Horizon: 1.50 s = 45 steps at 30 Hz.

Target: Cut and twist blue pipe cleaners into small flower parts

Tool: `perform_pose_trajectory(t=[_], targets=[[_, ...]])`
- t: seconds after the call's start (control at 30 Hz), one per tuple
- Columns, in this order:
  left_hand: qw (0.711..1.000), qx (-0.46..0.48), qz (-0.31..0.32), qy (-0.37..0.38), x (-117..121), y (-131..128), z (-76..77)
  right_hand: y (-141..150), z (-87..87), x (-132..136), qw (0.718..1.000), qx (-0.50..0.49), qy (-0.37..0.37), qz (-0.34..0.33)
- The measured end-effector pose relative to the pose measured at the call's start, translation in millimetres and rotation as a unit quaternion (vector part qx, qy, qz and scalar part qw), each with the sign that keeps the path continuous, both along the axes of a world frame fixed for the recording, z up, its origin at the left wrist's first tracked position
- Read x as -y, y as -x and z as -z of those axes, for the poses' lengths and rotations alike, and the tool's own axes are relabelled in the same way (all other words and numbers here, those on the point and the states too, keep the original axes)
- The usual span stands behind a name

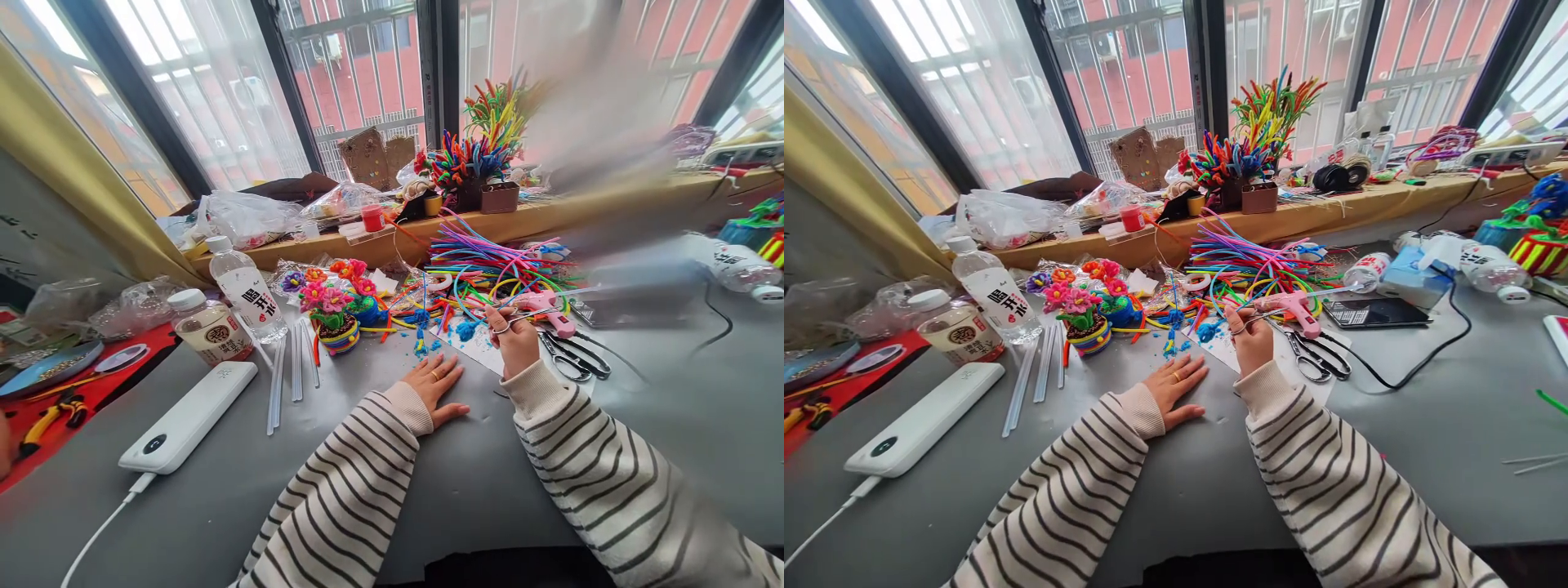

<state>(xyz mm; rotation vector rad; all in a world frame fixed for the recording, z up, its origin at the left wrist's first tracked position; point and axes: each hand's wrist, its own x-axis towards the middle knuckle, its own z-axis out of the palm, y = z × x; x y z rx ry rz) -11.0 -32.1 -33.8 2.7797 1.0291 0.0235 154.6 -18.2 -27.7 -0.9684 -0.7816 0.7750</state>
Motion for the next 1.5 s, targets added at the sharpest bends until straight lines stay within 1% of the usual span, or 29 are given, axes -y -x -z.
perform_pose_trajectory(t=[0.03, 0.07, 0.13, 0.23, 0.33, 0.37, 0.43, 0.5, 0.53, 0.57, 0.6, 0.67, 0.7, 0.73, 0.77, 0.83, 0.87, 0.9, 0.97, 1.0, 1.07, 1.13, 1.2, 1.27, 1.3, 1.37, 1.43, 1.5], targets=[[1.0, -0.005, -0.001, 0.003, 1, 2, 1.5, 0, -0.2, 0, 1.0, 0.004, 0.001, -0.003], [1.0, -0.005, -0.018, -0.007, 0, 5, 2.4, 1, -0.3, 1, 1.0, 0.006, 0.002, -0.009], [0.997, -0.006, -0.067, -0.043, -4, 12, 2.0, 1, -0.2, 1, 1.0, 0.01, 0.002, -0.024], [0.988, -0.002, -0.111, -0.106, -15, 25, -2.1, 2, 1.3, 2, 0.999, 0.024, 0.005, -0.036], [0.973, 0.031, -0.162, -0.161, -26, 35, -3.9, 3, 3.0, 1, 0.998, 0.047, 0.013, -0.033], [0.972, 0.042, -0.166, -0.162, -30, 39, -3.4, 3, 3.2, 1, 0.998, 0.057, 0.017, -0.032], [0.977, 0.058, -0.152, -0.138, -39, 46, -1.7, 4, 3.0, 1, 0.996, 0.086, 0.02, -0.028], [0.969, 0.071, -0.19, -0.143, -47, 53, -1.1, 5, 2.4, 2, 0.99, 0.137, 0.014, -0.013], [0.964, 0.079, -0.206, -0.146, -49, 56, -1.7, 6, 2.2, 3, 0.985, 0.174, 0.008, -0.012], [0.96, 0.089, -0.22, -0.146, -51, 58, -3.0, 7, 2.2, 3, 0.975, 0.22, 0.002, -0.027], [0.956, 0.102, -0.233, -0.147, -52, 59, -4.8, 8, 2.3, 4, 0.961, 0.272, -0.003, -0.057], [0.949, 0.121, -0.25, -0.149, -50, 59, -9.5, 9, 2.6, 4, 0.922, 0.367, -0.009, -0.125], [0.946, 0.128, -0.256, -0.151, -47, 57, -12.1, 10, 2.7, 4, 0.906, 0.399, -0.014, -0.143], [0.942, 0.144, -0.266, -0.147, -44, 53, -14.5, 11, 2.8, 5, 0.898, 0.416, -0.018, -0.143], [0.938, 0.169, -0.269, -0.139, -41, 48, -16.7, 11, 2.7, 5, 0.898, 0.42, -0.021, -0.13], [0.927, 0.252, -0.252, -0.118, -34, 36, -20.0, 12, 2.6, 5, 0.907, 0.407, -0.019, -0.105], [0.921, 0.301, -0.233, -0.09, -31, 28, -20.8, 12, 2.6, 5, 0.911, 0.399, -0.015, -0.105], [0.917, 0.339, -0.205, -0.045, -28, 20, -21.1, 12, 2.6, 5, 0.913, 0.393, -0.011, -0.111], [0.905, 0.386, -0.171, 0.05, -24, 4, -20.0, 13, 2.8, 5, 0.917, 0.378, -0.011, -0.125], [0.895, 0.403, -0.161, 0.106, -24, -4, -18.8, 13, 3.0, 5, 0.922, 0.365, -0.01, -0.129], [0.864, 0.43, -0.141, 0.219, -24, -14, -16.0, 14, 3.2, 5, 0.934, 0.332, -0.002, -0.134], [0.846, 0.436, -0.128, 0.278, -25, -19, -13.9, 13, 3.2, 4, 0.945, 0.298, 0.006, -0.139], [0.842, 0.432, -0.121, 0.3, -26, -18, -13.4, 12, 2.8, 2, 0.955, 0.26, 0.0, -0.144], [0.839, 0.427, -0.123, 0.313, -26, -15, -14.1, 9, 1.5, 1, 0.971, 0.204, -0.014, -0.127], [0.836, 0.426, -0.128, 0.32, -26, -13, -14.7, 7, 0.5, 0, 0.981, 0.165, -0.018, -0.104], [0.831, 0.424, -0.146, 0.331, -25, -10, -15.9, 1, -2.2, -2, 0.996, 0.076, -0.02, -0.03], [0.823, 0.43, -0.176, 0.328, -26, -8, -17.2, -4, -4.8, -4, 0.999, -0.009, -0.019, 0.044], [0.804, 0.454, -0.219, 0.316, -27, -6, -18.6, -7, -6.2, -5, 0.994, -0.062, -0.016, 0.085]])
